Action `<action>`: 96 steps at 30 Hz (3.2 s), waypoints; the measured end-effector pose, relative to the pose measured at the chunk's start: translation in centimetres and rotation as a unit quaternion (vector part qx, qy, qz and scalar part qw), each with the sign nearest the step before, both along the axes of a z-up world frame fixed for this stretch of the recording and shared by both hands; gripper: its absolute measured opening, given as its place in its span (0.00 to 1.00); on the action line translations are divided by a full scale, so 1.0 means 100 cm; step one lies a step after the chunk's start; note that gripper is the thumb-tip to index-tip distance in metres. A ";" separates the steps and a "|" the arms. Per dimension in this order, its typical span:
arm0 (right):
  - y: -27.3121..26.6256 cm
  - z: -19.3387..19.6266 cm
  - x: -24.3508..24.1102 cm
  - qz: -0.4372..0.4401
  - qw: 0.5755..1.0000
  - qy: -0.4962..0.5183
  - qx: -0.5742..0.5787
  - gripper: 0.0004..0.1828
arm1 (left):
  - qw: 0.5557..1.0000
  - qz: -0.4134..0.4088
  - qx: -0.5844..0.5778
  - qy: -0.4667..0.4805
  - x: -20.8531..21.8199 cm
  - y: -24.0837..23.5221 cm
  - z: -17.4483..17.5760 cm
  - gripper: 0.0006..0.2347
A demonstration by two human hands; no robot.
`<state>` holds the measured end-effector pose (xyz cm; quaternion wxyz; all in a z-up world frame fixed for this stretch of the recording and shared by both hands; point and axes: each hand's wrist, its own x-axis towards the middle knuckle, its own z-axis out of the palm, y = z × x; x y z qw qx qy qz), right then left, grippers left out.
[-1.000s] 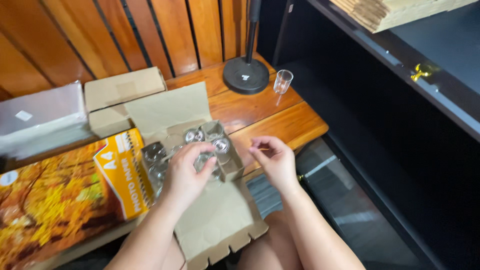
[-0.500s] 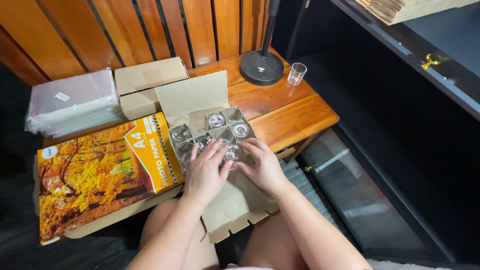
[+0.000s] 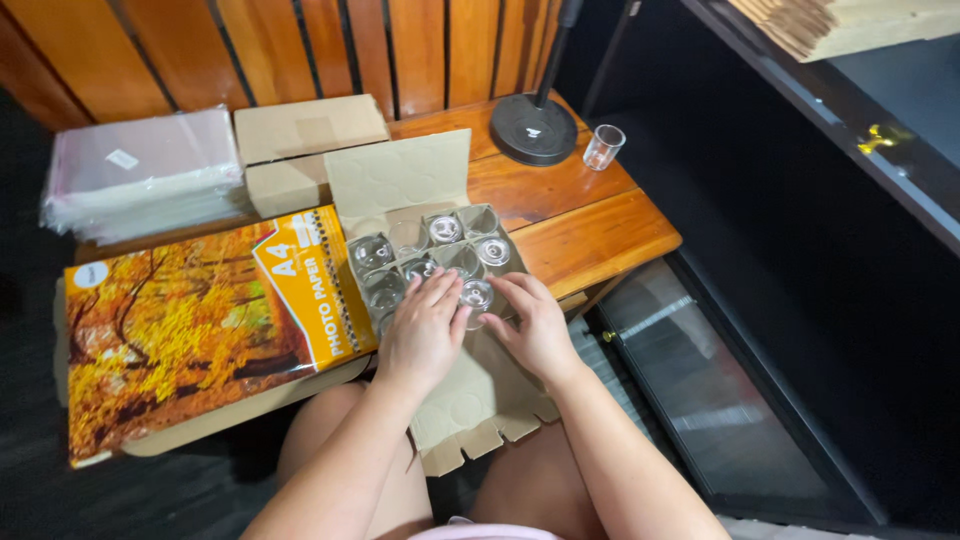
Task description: The person opens a cardboard box containing small clear glasses and removes them one by one, placing them on a wooden bench beside them. The task continues until all glasses are removed from the box.
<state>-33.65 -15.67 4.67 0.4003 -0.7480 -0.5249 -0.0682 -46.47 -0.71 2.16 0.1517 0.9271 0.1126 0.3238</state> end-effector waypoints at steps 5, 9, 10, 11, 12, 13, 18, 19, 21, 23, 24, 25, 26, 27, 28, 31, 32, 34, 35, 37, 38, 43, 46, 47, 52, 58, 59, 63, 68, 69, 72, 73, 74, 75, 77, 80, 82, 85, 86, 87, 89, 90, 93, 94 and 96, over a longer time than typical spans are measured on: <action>0.001 -0.010 0.002 -0.005 1.000 -0.001 -0.009 0.28 | 1.000 -0.002 -0.010 0.007 -0.001 0.000 -0.001 0.18; 0.002 -0.014 0.002 -0.015 1.000 -0.009 -0.012 0.29 | 1.000 0.000 -0.017 0.025 -0.001 0.000 -0.001 0.18; 0.003 -0.014 0.002 -0.015 1.000 -0.009 -0.012 0.29 | 1.000 0.001 -0.017 0.025 -0.002 0.000 0.001 0.18; 0.003 -0.014 0.002 -0.016 1.000 -0.010 -0.012 0.30 | 0.999 0.001 -0.018 0.027 -0.003 -0.001 0.003 0.18; 0.003 -0.014 0.002 -0.018 1.000 -0.012 -0.012 0.30 | 0.999 0.001 -0.018 0.029 -0.003 -0.002 0.005 0.18; 0.003 -0.013 0.001 -0.018 1.000 -0.011 -0.012 0.30 | 0.999 0.001 -0.018 0.030 -0.003 -0.002 0.004 0.18; 0.003 -0.011 0.000 -0.020 1.000 -0.014 -0.015 0.30 | 0.999 -0.004 -0.026 0.041 -0.004 -0.001 0.007 0.18; 0.003 -0.010 0.000 -0.021 1.000 -0.014 -0.015 0.30 | 0.999 -0.005 -0.026 0.040 -0.004 -0.001 0.009 0.18; 0.003 -0.009 -0.001 -0.016 1.000 -0.018 -0.009 0.30 | 0.998 -0.011 -0.039 0.053 -0.006 -0.001 0.013 0.18; 0.004 -0.007 -0.002 -0.017 1.000 -0.018 -0.011 0.30 | 0.998 -0.010 -0.038 0.054 -0.006 0.000 0.012 0.19; 0.004 -0.007 -0.002 -0.018 1.000 -0.018 -0.012 0.30 | 0.998 -0.011 -0.038 0.055 -0.005 0.000 0.012 0.19; 0.004 -0.006 -0.003 -0.018 1.000 -0.018 -0.012 0.30 | 0.998 -0.011 -0.038 0.055 -0.006 0.000 0.014 0.19; 0.004 -0.006 -0.003 -0.019 1.000 -0.018 -0.013 0.30 | 0.997 -0.010 -0.043 0.062 -0.007 0.000 0.017 0.19; 0.004 -0.006 -0.003 -0.020 1.000 -0.018 -0.014 0.30 | 0.996 -0.010 -0.048 0.070 -0.007 -0.001 0.019 0.19; 0.004 -0.005 -0.003 -0.020 1.000 -0.018 -0.014 0.30 | 0.996 -0.011 -0.048 0.070 -0.007 -0.001 0.019 0.19; 0.004 -0.004 -0.004 -0.023 0.999 -0.020 -0.019 0.30 | 0.996 -0.011 -0.046 0.071 -0.008 -0.001 0.021 0.19; 0.004 -0.005 -0.004 -0.023 0.999 -0.020 -0.018 0.30 | 0.996 -0.012 -0.044 0.072 -0.009 -0.001 0.022 0.19; 0.004 -0.004 -0.004 -0.022 0.999 -0.021 -0.017 0.30 | 0.996 -0.012 -0.042 0.073 -0.009 -0.001 0.023 0.19; 0.004 -0.004 -0.005 -0.024 0.999 -0.020 -0.018 0.30 | 0.996 -0.013 -0.044 0.072 -0.009 -0.002 0.024 0.19; 0.004 -0.004 -0.005 -0.026 0.999 -0.018 -0.019 0.30 | 0.996 -0.014 -0.046 0.072 -0.009 -0.002 0.025 0.18; 0.004 -0.004 -0.005 -0.025 0.999 -0.019 -0.019 0.30 | 0.996 -0.014 -0.048 0.076 -0.009 -0.002 0.025 0.19; 0.004 -0.007 -0.004 -0.024 0.999 -0.019 -0.019 0.30 | 0.996 -0.013 -0.043 0.078 -0.009 -0.002 0.023 0.19; 0.005 -0.008 -0.003 -0.024 0.999 -0.023 -0.019 0.30 | 0.997 -0.011 -0.031 0.068 -0.008 -0.002 0.020 0.19; 0.005 -0.008 -0.003 -0.025 0.999 -0.025 -0.021 0.30 | 0.997 -0.011 -0.036 0.068 -0.008 -0.002 0.020 0.19; 0.005 -0.006 -0.004 -0.028 0.999 -0.029 -0.026 0.31 | 0.998 -0.007 -0.027 0.060 -0.008 -0.003 0.018 0.18; 0.008 -0.001 -0.006 -0.045 0.997 -0.025 -0.057 0.32 | 0.999 -0.004 -0.018 0.042 -0.004 0.000 0.009 0.19; 0.008 -0.001 -0.007 -0.050 0.997 -0.019 -0.064 0.32 | 0.999 -0.004 -0.021 0.045 -0.005 -0.001 0.009 0.18; 0.010 0.001 -0.006 -0.056 0.995 -0.012 -0.082 0.32 | 0.999 0.005 0.000 0.037 -0.002 -0.001 0.002 0.19; 0.016 0.001 -0.008 -0.072 0.990 -0.016 -0.117 0.35 | 0.999 0.011 0.005 0.032 -0.004 -0.003 0.001 0.18; 0.018 0.002 -0.007 -0.082 0.987 -0.013 -0.135 0.35 | 0.999 0.014 -0.002 0.033 -0.003 -0.003 0.001 0.18; 0.020 0.002 -0.004 -0.083 0.987 0.019 -0.140 0.34 | 0.999 0.011 -0.016 0.031 0.000 -0.001 -0.001 0.17; 0.020 0.006 -0.005 -0.083 0.987 0.019 -0.139 0.34 | 0.999 0.011 -0.015 0.031 0.000 0.000 0.000 0.17; 0.021 0.010 -0.005 -0.085 0.987 0.023 -0.137 0.33 | 0.999 0.015 -0.016 0.029 0.001 0.000 0.002 0.17; 0.021 0.014 -0.007 -0.088 0.987 0.029 -0.134 0.33 | 0.999 0.019 -0.017 0.029 0.000 -0.001 0.003 0.16; 0.020 0.017 -0.007 -0.084 0.988 0.034 -0.122 0.32 | 0.999 0.019 -0.030 0.026 0.002 0.001 0.001 0.15; 0.018 0.020 -0.005 -0.068 0.993 0.051 -0.077 0.32 | 0.998 0.007 -0.070 -0.002 0.005 0.006 -0.001 0.14; 0.015 0.024 -0.004 -0.056 0.995 0.064 -0.043 0.32 | 0.995 -0.005 -0.095 -0.027 0.008 0.007 -0.001 0.12; 0.012 0.032 -0.005 -0.038 0.995 0.094 0.003 0.32 | 0.988 -0.023 -0.136 -0.073 0.010 0.005 0.005 0.12; 0.011 0.032 -0.006 -0.040 0.989 0.144 0.023 0.32 | 0.980 -0.032 -0.173 -0.092 0.009 0.003 0.009 0.14; 0.010 0.032 -0.006 -0.041 0.979 0.193 0.043 0.33 | 0.971 -0.041 -0.209 -0.111 0.010 0.000 0.014 0.16; 0.008 0.027 -0.003 -0.039 0.968 0.238 0.068 0.33 | 0.959 -0.056 -0.249 -0.125 0.009 -0.005 0.027 0.16; 0.007 0.025 -0.002 -0.035 0.954 0.282 0.094 0.34 | 0.945 -0.071 -0.287 -0.139 0.009 -0.007 0.033 0.17; 0.002 0.034 -0.005 -0.024 0.928 0.343 0.143 0.35 | 0.929 -0.076 -0.328 -0.154 0.012 -0.011 0.045 0.13; 0.001 0.038 -0.006 -0.025 0.928 0.343 0.143 0.35 | 0.929 -0.076 -0.328 -0.154 0.014 -0.013 0.046 0.13; -0.002 0.046 -0.007 -0.009 0.894 0.402 0.197 0.35 | 0.892 -0.055 -0.438 -0.095 0.018 -0.017 0.047 0.16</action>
